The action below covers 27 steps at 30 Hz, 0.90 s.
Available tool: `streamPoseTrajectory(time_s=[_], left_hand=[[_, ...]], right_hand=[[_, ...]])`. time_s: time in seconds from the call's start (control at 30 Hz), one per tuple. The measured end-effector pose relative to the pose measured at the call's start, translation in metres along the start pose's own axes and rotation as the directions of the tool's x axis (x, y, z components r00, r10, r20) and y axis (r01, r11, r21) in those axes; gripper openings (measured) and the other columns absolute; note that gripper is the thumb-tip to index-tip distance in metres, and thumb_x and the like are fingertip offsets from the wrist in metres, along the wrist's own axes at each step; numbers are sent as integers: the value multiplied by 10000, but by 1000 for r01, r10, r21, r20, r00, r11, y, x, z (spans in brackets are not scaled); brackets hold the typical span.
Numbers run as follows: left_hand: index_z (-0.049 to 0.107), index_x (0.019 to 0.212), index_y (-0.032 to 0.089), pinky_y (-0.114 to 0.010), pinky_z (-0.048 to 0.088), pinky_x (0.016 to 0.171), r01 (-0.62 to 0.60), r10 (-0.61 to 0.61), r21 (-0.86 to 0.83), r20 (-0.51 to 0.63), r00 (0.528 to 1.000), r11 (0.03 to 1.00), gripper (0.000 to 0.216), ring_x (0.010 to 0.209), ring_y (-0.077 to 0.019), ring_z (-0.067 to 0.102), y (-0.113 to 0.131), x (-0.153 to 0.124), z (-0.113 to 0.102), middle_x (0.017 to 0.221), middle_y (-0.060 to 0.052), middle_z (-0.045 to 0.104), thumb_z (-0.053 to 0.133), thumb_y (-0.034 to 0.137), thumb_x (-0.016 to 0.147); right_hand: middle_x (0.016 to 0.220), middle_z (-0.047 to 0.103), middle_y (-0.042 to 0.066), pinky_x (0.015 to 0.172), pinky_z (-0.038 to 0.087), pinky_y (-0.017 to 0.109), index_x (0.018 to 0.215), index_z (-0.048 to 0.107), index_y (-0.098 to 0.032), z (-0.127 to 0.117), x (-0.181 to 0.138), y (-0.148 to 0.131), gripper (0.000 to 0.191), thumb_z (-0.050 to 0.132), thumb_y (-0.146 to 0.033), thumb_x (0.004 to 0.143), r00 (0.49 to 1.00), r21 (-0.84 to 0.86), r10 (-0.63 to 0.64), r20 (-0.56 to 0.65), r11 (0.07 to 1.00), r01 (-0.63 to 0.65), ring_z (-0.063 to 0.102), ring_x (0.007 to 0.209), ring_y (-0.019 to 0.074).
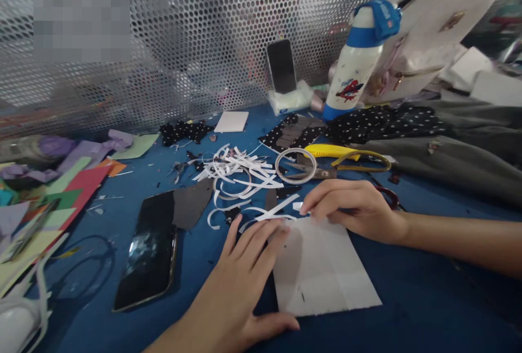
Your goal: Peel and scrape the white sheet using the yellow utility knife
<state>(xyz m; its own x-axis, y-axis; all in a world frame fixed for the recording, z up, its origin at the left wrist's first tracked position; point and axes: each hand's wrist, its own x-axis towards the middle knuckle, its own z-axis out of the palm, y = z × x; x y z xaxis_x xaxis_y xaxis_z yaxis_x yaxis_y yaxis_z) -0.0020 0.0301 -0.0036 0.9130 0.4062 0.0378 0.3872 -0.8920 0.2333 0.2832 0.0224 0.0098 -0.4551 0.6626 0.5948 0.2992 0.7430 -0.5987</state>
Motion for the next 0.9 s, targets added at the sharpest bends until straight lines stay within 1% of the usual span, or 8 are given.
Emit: streamPoseTrajectory(time_s=[0.1,0.17,0.3,0.4,0.47,0.53,0.67,0.9], left_hand=[[146,1619,237,-625,70,1244,3,-3,5,-1,1000,1000,960,1500,-313,294,0,0,0,1646,-71,298,503,762,900],[141,1621,239,-637,80,1240,3,-3,4,-6,1000,1000,985,1497,-324,302,0,0,0,1644,-71,304,504,781,883],[149,1623,234,-652,107,1232,10,-10,-2,-12,1000,1000,1008,1483,-353,327,0,0,1,1644,-88,304,517,789,867],[154,1622,228,-655,105,1231,13,-13,-1,-6,1000,1000,996,1490,-352,314,0,0,1,1646,-87,297,513,782,876],[151,1621,224,-654,101,1232,12,-12,0,-2,1000,1000,991,1497,-344,301,0,0,1,1647,-87,295,505,781,882],[144,1621,220,-652,105,1232,9,-9,-6,-2,1000,1000,998,1498,-339,298,0,0,0,1646,-92,294,504,784,880],[127,1620,242,-649,140,1230,26,-27,-24,-28,999,999,1004,1492,-337,307,1,-2,0,1644,-82,300,515,788,872],[32,1621,260,-676,167,1213,47,-48,-35,-20,999,998,1025,1497,-331,289,0,-3,-1,1648,-74,287,513,782,881]], right_hand=[[1079,736,83,880,591,255,901,691,-191,1,-2,1,347,472,78,912,1000,-4,29,11,1000,-29,719,1007,137],[1162,727,92,978,565,300,912,694,-189,1,-2,2,392,437,106,887,999,-24,32,12,999,-31,688,1134,162],[1280,696,95,1212,370,457,980,692,-184,1,0,4,417,404,103,887,1000,-54,14,25,998,-13,511,1394,219],[1398,629,98,1218,357,447,1123,672,-182,1,1,3,425,393,68,921,992,-63,67,110,996,-60,429,1457,216],[1359,645,109,1148,436,408,1195,644,-175,1,2,2,392,414,27,950,981,-79,112,157,992,-101,504,1383,210],[1204,695,106,1026,504,371,1186,637,-167,2,2,1,322,445,-23,973,982,-122,141,129,985,-125,611,1198,200],[939,682,59,810,492,327,1132,626,-156,5,1,2,233,447,-86,1001,984,-221,172,50,962,-157,610,888,170],[861,675,21,763,424,317,1125,622,-180,7,-1,4,220,465,-101,995,979,-366,195,53,916,-163,596,808,163]])
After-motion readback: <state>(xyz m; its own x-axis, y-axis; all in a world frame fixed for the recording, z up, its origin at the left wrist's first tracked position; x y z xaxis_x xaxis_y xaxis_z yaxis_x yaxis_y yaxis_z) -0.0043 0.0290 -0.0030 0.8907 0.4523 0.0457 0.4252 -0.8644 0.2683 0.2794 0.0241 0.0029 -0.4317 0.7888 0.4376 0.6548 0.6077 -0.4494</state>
